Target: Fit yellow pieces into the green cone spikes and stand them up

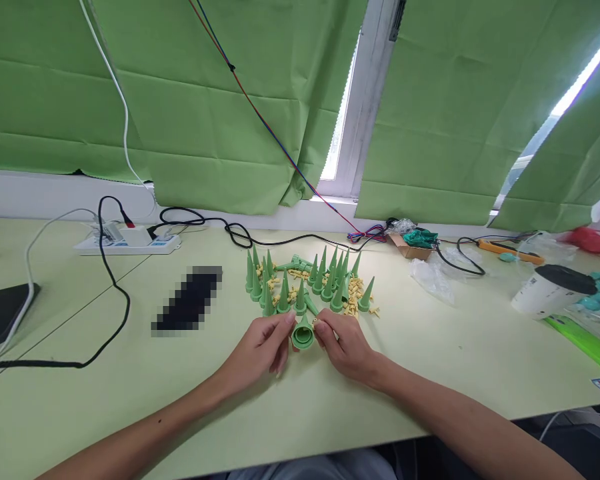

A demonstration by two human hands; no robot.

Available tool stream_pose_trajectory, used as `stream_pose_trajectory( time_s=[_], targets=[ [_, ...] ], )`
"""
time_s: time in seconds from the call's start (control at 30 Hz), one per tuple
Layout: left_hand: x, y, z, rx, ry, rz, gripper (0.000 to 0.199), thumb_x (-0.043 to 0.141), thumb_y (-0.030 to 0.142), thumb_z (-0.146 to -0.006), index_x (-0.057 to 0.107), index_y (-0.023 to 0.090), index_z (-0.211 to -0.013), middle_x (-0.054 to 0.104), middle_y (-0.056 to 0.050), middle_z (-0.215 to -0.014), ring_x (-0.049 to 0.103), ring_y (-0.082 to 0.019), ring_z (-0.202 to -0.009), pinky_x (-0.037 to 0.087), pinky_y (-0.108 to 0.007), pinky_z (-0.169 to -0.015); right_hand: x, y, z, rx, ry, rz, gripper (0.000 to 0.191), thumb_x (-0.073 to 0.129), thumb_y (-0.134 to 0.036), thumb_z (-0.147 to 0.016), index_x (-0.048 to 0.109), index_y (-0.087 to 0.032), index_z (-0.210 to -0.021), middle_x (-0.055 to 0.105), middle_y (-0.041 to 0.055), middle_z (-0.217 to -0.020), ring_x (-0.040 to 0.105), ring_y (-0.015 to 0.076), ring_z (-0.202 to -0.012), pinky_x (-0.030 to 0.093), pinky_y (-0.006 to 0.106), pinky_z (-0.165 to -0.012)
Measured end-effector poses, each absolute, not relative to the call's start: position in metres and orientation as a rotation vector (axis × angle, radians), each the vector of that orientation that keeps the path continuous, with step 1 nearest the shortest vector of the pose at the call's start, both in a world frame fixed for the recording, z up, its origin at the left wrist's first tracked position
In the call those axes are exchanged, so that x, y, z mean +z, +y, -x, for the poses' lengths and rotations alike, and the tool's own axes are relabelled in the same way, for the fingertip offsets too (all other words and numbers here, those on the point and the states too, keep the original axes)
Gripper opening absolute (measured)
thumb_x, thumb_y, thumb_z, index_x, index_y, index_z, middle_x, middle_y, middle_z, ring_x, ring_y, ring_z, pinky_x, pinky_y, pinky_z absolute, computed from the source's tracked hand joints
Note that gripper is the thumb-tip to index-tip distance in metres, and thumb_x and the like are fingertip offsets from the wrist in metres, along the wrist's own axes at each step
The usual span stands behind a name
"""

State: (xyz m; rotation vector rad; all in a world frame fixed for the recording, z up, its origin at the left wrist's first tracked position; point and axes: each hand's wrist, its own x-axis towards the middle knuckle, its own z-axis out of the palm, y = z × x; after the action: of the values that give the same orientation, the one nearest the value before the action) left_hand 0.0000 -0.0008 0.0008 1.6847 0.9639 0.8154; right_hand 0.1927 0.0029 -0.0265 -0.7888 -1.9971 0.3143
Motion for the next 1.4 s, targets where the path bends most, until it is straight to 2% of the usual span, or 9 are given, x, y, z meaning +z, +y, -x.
stream_pose_trajectory(
  time_s=[0.13, 0.27, 0.5, 0.67, 0.93, 1.1, 1.23, 1.4],
  targets=[
    [0.0027, -0.0011, -0.0007, 0.706, 0.915, -1.637, 0.063, 0.036, 0.062, -0.096, 0.059, 0.015, -0.061, 0.048, 0.002, -0.039, 0.042, -0.01, -0.036, 0.037, -0.023, -0.045, -0.0259, 0.0024, -0.1927, 0.304, -2.006, 0.764, 0.043, 0.028, -0.043, -0.107, 0.045, -0.021, -0.073, 0.048, -0.0023, -0.06, 0.041, 0.0107, -0.051, 0.033, 0.024, -0.052],
    [0.0011, -0.0001, 0.0002, 0.63, 0.859, -1.591, 0.066, 0.036, 0.065, -0.095, 0.062, 0.014, -0.063, 0.052, -0.001, -0.042, 0.043, -0.01, -0.034, 0.035, -0.022, -0.04, -0.0254, 0.0022, -0.1925, 0.332, -2.022, 0.745, 0.041, 0.03, -0.042, -0.106, 0.045, -0.021, -0.075, 0.049, -0.0022, -0.061, 0.043, 0.0108, -0.052, 0.034, 0.023, -0.053],
    [-0.0031, 0.0045, 0.0023, 0.684, 0.872, -1.551, 0.057, 0.046, 0.067, -0.09, 0.061, 0.014, -0.074, 0.052, 0.002, -0.042, 0.043, -0.009, -0.033, 0.031, -0.02, -0.037, -0.0256, 0.0034, -0.194, 0.401, -2.066, 0.775, 0.035, 0.031, -0.038, -0.106, 0.045, -0.021, -0.079, 0.048, -0.0024, -0.063, 0.041, 0.0115, -0.054, 0.032, 0.024, -0.054],
    [-0.0007, 0.0046, 0.0037, 0.712, 0.912, -1.594, 0.051, 0.052, 0.063, -0.089, 0.055, 0.016, -0.072, 0.048, 0.005, -0.043, 0.043, -0.008, -0.035, 0.031, -0.019, -0.04, -0.0231, 0.0009, -0.1946, 0.422, -2.101, 0.791, 0.033, 0.03, -0.036, -0.105, 0.043, -0.022, -0.079, 0.047, -0.0026, -0.063, 0.041, 0.012, -0.054, 0.032, 0.025, -0.055],
    [0.0024, 0.003, 0.0057, 0.717, 0.843, -1.583, 0.037, 0.062, 0.053, -0.088, 0.058, 0.017, -0.083, 0.047, 0.006, -0.06, 0.047, -0.008, -0.042, 0.034, -0.02, -0.041, -0.021, 0.0009, -0.1947, 0.415, -2.169, 0.823, 0.031, 0.029, -0.035, -0.105, 0.041, -0.023, -0.079, 0.044, -0.0036, -0.062, 0.039, 0.0122, -0.052, 0.03, 0.025, -0.054],
    [0.0025, 0.0028, 0.0059, 0.738, 0.818, -1.604, 0.031, 0.061, 0.047, -0.09, 0.06, 0.017, -0.087, 0.043, 0.008, -0.057, 0.045, -0.007, -0.043, 0.034, -0.019, -0.043, -0.0186, 0.0002, -0.1948, 0.461, -2.192, 0.828, 0.032, 0.027, -0.035, -0.105, 0.038, -0.023, -0.079, 0.044, -0.0038, -0.061, 0.039, 0.0119, -0.05, 0.028, 0.026, -0.053],
    [0.0012, 0.001, 0.0058, 0.706, 0.797, -1.627, 0.03, 0.061, 0.045, -0.091, 0.062, 0.016, -0.1, 0.041, 0.009, -0.051, 0.04, -0.007, -0.043, 0.033, -0.02, -0.044, -0.0193, 0.0004, -0.1946, 0.464, -2.22, 0.81, 0.03, 0.029, -0.033, -0.105, 0.035, -0.023, -0.077, 0.039, -0.0049, -0.061, 0.034, 0.0114, -0.05, 0.026, 0.026, -0.053],
    [-0.0003, -0.0029, 0.0052, 0.739, 0.876, -1.705, 0.027, 0.064, 0.041, -0.088, 0.065, 0.016, -0.098, 0.046, 0.006, -0.058, 0.044, -0.009, -0.048, 0.036, -0.021, -0.047, -0.0205, 0.0014, -0.1949, 0.478, -2.261, 0.814, 0.029, 0.031, -0.03, -0.104, 0.035, -0.023, -0.076, 0.035, -0.0054, -0.061, 0.032, 0.0113, -0.051, 0.024, 0.026, -0.054]
  ],
)
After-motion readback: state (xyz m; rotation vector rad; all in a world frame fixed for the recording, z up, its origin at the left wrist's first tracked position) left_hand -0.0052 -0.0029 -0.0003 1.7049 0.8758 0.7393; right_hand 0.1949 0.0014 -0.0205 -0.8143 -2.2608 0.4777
